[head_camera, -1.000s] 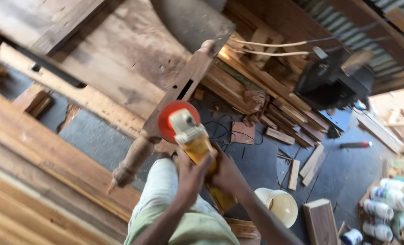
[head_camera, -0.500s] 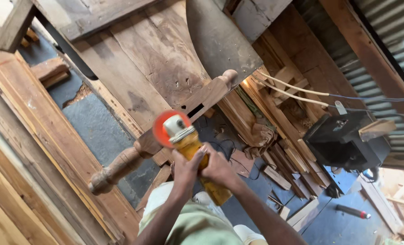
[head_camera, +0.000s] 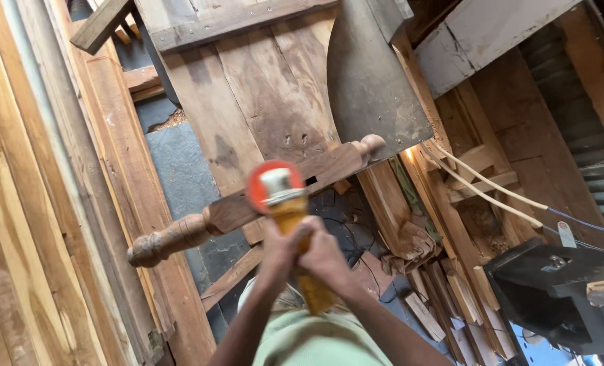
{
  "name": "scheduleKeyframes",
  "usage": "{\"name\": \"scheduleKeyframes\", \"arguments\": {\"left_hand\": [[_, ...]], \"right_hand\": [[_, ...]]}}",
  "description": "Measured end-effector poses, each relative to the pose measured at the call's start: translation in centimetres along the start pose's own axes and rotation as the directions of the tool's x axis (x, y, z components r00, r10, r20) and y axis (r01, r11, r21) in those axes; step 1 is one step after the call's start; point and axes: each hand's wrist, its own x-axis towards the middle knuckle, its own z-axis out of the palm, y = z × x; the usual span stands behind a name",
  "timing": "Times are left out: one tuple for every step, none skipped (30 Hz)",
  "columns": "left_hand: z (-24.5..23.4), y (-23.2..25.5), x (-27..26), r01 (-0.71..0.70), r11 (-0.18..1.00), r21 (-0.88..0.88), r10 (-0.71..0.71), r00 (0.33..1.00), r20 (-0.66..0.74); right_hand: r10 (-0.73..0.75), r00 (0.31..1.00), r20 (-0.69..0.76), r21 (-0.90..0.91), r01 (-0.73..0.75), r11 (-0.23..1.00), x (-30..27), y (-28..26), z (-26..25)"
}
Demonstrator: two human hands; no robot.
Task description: The person uses an angle grinder with a sanding disc to smooth the surface of a wooden headboard. They move the tool across the flat panels and along the curved edges of the headboard, working in a cluttered workshop environment.
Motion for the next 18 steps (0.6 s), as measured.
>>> {"name": "scheduleKeyframes", "arguments": {"left_hand": [[-1.3,-0.3,-0.5,-0.048,0.999,0.003,0.048,0.998,-0.047],[-2.4,-0.5,-0.9,-0.049,0.999,-0.006,0.048,0.991,-0.126],[-3.1,-0.7,-1.2,-0.055,0.998,-0.017,0.050,0.978,-0.200],[-3.5,-1.1,-1.6,-0.091,0.994,-0.065,0.076,0.976,-0.204],[-3.5,-1.4,-2.0,-0.128,0.985,-0.112,0.103,0.974,-0.201],[-3.1,-1.8,-2.2,-0.163,0.974,-0.160,0.130,0.971,-0.198],[-2.4,-2.3,-2.2,-0.192,0.969,-0.155,0.162,0.969,-0.188],[-1.5,-2.8,-2.1,-0.221,0.964,-0.150,0.193,0.965,-0.178],[-0.5,-3.3,-1.9,-0.247,0.958,-0.145,0.223,0.961,-0.164],[0.4,-3.5,-1.5,-0.214,0.963,-0.165,0.195,0.973,-0.123],[1.3,-3.7,-0.9,-0.177,0.968,-0.181,0.165,0.983,-0.079],[2.3,-3.9,-0.4,-0.138,0.971,-0.194,0.134,0.990,-0.035],[3.6,-4.0,0.3,-0.140,0.977,-0.163,0.137,0.990,-0.027],[5.1,-4.0,1.0,-0.143,0.981,-0.131,0.141,0.990,-0.020],[6.4,-3.9,1.8,-0.148,0.984,-0.098,0.148,0.989,-0.013],[7.7,-3.6,2.5,-0.172,0.983,-0.059,0.175,0.983,0.051],[9.0,-3.5,3.1,-0.193,0.981,-0.022,0.194,0.974,0.117],[10.1,-3.4,3.7,-0.216,0.976,0.013,0.210,0.960,0.183]], "right_hand": [[-0.042,0.996,0.082,0.059,0.037,0.998,-0.3,-0.7,0.6],[-0.088,0.983,0.160,0.120,0.069,0.990,-0.7,-1.4,1.2],[-0.149,0.973,0.176,0.069,0.138,0.988,-1.0,-2.0,1.3],[-0.208,0.958,0.196,0.020,0.208,0.978,-1.3,-2.5,1.2],[-0.265,0.941,0.210,-0.030,0.277,0.961,-1.5,-2.8,0.7],[-0.242,0.943,0.230,-0.035,0.257,0.966,-1.8,-2.8,-0.1],[-0.222,0.942,0.252,-0.043,0.240,0.970,-2.0,-2.7,-1.0],[-0.201,0.941,0.273,-0.052,0.223,0.973,-2.1,-2.5,-1.7],[-0.197,0.947,0.252,-0.060,0.218,0.974,-2.0,-2.2,-2.6],[-0.193,0.954,0.232,-0.068,0.213,0.975,-1.8,-1.8,-3.6],[-0.185,0.960,0.209,-0.072,0.204,0.976,-1.7,-1.1,-4.3],[-0.157,0.973,0.167,-0.031,0.165,0.986,-1.6,-0.4,-5.0],[-0.130,0.985,0.117,0.010,0.129,0.992,-1.2,0.4,-6.0],[-0.100,0.993,0.067,0.054,0.096,0.994,-0.8,1.2,-7.0],[-0.102,0.995,0.009,0.022,0.102,0.995,-0.4,2.1,-8.0],[-0.105,0.993,-0.049,-0.010,0.105,0.994,0.0,3.0,-9.0],[-0.104,0.989,-0.107,-0.041,0.100,0.994,0.3,4.1,-9.8],[-0.081,0.987,-0.138,0.035,0.086,0.996,0.6,5.1,-10.5]]}}
